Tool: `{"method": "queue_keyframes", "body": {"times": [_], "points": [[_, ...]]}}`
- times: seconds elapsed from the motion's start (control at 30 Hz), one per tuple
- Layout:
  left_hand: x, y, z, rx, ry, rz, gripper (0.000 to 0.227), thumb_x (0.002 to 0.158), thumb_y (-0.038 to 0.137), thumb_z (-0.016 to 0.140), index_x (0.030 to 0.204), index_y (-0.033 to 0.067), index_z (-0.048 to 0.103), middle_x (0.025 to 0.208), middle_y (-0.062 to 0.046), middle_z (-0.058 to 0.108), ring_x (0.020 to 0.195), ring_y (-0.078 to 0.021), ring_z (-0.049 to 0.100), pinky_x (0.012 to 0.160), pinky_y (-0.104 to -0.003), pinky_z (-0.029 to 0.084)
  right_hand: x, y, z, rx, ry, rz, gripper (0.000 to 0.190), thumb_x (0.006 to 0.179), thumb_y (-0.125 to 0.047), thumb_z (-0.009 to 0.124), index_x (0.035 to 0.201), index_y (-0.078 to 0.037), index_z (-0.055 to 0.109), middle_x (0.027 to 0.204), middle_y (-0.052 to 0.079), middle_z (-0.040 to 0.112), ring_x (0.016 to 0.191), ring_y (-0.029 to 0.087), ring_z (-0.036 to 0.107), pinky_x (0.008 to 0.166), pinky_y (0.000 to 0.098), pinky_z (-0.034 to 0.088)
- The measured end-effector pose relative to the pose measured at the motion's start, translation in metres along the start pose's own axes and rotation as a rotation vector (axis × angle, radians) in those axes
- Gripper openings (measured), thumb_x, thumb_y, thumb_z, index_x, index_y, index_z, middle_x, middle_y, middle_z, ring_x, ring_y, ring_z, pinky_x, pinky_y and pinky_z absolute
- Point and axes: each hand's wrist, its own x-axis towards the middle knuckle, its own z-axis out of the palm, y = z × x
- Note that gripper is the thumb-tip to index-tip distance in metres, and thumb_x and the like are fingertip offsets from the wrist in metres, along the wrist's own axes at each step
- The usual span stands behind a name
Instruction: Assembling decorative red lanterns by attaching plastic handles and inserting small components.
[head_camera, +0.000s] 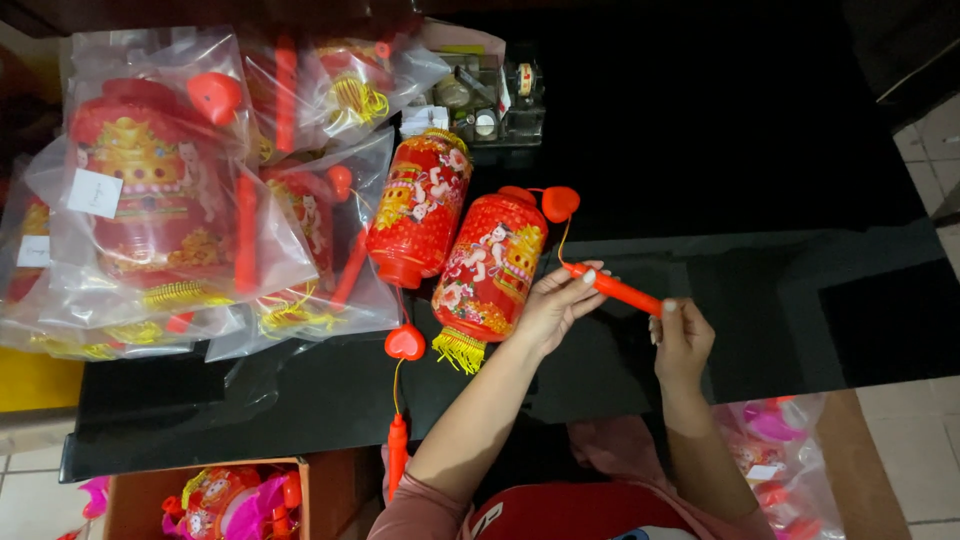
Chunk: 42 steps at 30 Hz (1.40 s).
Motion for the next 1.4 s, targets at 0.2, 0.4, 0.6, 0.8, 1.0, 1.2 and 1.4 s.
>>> {"method": "queue_keyframes", "body": {"times": [0.2,0.4,0.6,0.8,1.0,1.2,1.4], "points": [[-0.001,0.001,0.002,-0.02,0.0,0.029,0.045,0.092,0.02,0.081,0.13,0.0001,0.068,0.122,-0.025,0.07,0.112,-0.0295,0.07,0.099,-0.042,0.055,-0.002,-0.014,0.001,-0.166,-0.017,-0.07,0.027,0.106,-0.019,0.066,0.083,-0.005,0.064,0.057,0.005,0.053,0.05,0.011,0.045,0.049,0.0246,0.04],[-0.002,0.003,0.005,-0.075,-0.016,0.026,0.046,0.096,0.02,0.078,0.134,-0.0027,0.065,0.128,-0.028,0.066,0.12,-0.0346,0.065,0.104,-0.046,0.052,-0.002,-0.012,0.002,-0.196,-0.017,-0.221,0.015,0.102,-0.011,0.072,0.096,-0.001,0.062,0.077,0.008,0.056,0.061,0.014,0.048,0.056,0.0268,0.044],[0.003,0.0,0.001,-0.118,-0.034,0.044,0.044,0.097,0.017,0.076,0.134,-0.0037,0.064,0.13,-0.029,0.065,0.122,-0.0358,0.064,0.104,-0.046,0.052,-0.003,-0.02,0.008,-0.177,-0.033,-0.233,0.015,0.104,-0.008,0.067,0.11,0.002,0.058,0.091,0.01,0.059,0.067,0.015,0.055,0.056,0.0263,0.049],[0.001,-0.001,0.0,-0.122,-0.065,0.045,0.045,0.097,0.017,0.076,0.134,-0.0045,0.063,0.129,-0.028,0.066,0.12,-0.0346,0.066,0.103,-0.045,0.053,-0.002,0.003,0.001,-0.083,-0.002,-0.066,0.031,0.105,-0.031,0.066,0.093,-0.002,0.064,0.065,0.004,0.057,0.055,0.01,0.05,0.053,0.0253,0.04],[-0.001,0.002,0.003,-0.094,-0.061,0.061,0.045,0.096,0.017,0.076,0.135,-0.0033,0.063,0.129,-0.027,0.066,0.12,-0.0338,0.065,0.103,-0.044,0.053,0.0,-0.007,0.003,-0.124,-0.003,-0.07,0.033,0.104,-0.02,0.07,0.075,-0.005,0.064,0.051,0.005,0.054,0.045,0.011,0.045,0.048,0.0236,0.038],[-0.001,0.001,0.002,-0.1,-0.056,0.065,0.044,0.097,0.018,0.076,0.134,-0.0025,0.064,0.129,-0.026,0.066,0.119,-0.0327,0.066,0.102,-0.043,0.054,-0.001,-0.017,0.004,-0.141,-0.018,-0.109,0.026,0.102,-0.02,0.072,0.082,-0.005,0.066,0.054,0.003,0.053,0.049,0.009,0.043,0.049,0.0242,0.039],[0.0,-0.001,0.0,-0.099,-0.067,0.075,0.042,0.098,0.018,0.075,0.134,-0.0023,0.065,0.128,-0.026,0.067,0.118,-0.032,0.067,0.102,-0.043,0.054,-0.004,-0.021,0.007,-0.163,-0.019,-0.123,0.018,0.103,-0.016,0.071,0.092,-0.003,0.065,0.057,0.004,0.055,0.049,0.009,0.045,0.049,0.0229,0.041]]}}
